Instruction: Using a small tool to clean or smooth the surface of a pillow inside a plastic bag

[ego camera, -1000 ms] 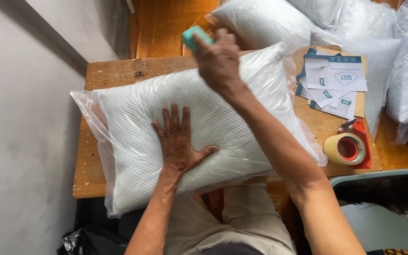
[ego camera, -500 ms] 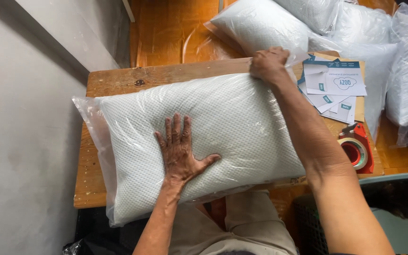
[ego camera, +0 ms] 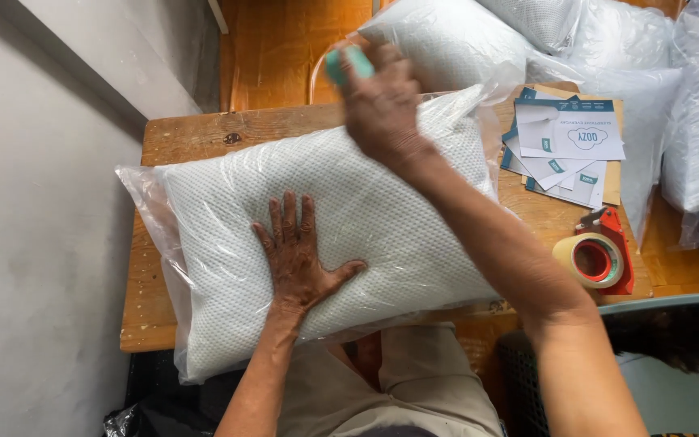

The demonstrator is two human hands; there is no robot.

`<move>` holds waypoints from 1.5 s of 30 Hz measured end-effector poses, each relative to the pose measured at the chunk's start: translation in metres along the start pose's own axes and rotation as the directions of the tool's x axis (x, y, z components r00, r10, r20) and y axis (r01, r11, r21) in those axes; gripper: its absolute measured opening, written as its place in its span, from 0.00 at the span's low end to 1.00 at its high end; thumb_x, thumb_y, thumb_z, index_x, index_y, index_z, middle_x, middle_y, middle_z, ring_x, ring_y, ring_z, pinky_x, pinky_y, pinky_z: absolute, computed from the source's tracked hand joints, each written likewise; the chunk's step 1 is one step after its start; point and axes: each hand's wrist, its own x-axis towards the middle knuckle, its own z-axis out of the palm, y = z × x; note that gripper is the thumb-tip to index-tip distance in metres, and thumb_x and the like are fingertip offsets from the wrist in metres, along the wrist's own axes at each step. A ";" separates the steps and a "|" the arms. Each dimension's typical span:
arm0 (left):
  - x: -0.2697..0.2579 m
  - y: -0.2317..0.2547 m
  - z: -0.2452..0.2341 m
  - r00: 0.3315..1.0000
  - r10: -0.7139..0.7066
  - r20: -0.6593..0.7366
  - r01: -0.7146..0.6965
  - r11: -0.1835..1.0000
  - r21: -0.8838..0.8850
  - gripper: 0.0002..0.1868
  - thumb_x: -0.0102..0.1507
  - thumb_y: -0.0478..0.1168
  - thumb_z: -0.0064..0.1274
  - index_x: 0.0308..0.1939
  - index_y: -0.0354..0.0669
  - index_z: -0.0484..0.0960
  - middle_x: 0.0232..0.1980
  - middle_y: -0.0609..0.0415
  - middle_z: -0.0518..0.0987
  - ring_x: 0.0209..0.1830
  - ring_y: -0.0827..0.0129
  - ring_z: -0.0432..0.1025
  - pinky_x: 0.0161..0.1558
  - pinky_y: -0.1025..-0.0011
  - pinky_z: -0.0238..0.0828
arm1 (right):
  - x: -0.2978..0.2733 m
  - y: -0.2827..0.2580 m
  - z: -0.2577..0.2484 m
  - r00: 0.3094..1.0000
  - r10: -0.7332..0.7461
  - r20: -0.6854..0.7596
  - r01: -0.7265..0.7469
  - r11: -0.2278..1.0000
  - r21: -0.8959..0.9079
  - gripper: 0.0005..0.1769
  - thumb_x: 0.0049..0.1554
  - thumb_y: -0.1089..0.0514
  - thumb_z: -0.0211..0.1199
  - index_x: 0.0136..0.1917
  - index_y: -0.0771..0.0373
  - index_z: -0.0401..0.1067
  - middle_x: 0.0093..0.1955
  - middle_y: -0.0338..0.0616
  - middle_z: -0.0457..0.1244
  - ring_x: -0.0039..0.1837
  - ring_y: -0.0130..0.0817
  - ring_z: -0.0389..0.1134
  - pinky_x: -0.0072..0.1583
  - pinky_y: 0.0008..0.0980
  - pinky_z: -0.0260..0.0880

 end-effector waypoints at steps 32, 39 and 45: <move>0.005 0.000 0.002 0.997 -0.050 0.052 0.050 0.999 -0.001 0.72 0.50 0.85 0.50 0.83 0.48 0.40 0.86 0.44 0.38 0.86 0.44 0.29 0.75 0.30 0.18 | -0.214 0.106 -0.156 0.329 0.312 0.892 -0.587 0.807 -0.066 0.31 0.61 0.45 0.34 0.76 0.33 0.58 0.57 0.61 0.58 0.52 0.64 0.67 0.56 0.52 0.66; 0.001 -0.001 -0.003 0.998 -0.026 0.051 0.027 1.000 -0.001 0.72 0.51 0.86 0.50 0.83 0.48 0.40 0.86 0.44 0.37 0.87 0.46 0.30 0.76 0.30 0.17 | -0.268 0.082 -0.207 0.345 0.474 0.810 -0.478 0.831 -0.283 0.33 0.62 0.39 0.40 0.80 0.26 0.46 0.61 0.51 0.56 0.60 0.62 0.69 0.66 0.55 0.66; 0.004 0.002 -0.015 1.000 -0.013 0.020 0.014 0.997 -0.075 0.70 0.49 0.84 0.54 0.83 0.49 0.46 0.85 0.44 0.42 0.85 0.43 0.33 0.75 0.29 0.20 | -0.203 0.073 -0.132 0.986 0.122 0.110 -0.158 0.887 0.434 0.36 0.68 0.51 0.53 0.83 0.65 0.50 0.55 0.64 0.55 0.65 0.64 0.57 0.64 0.60 0.57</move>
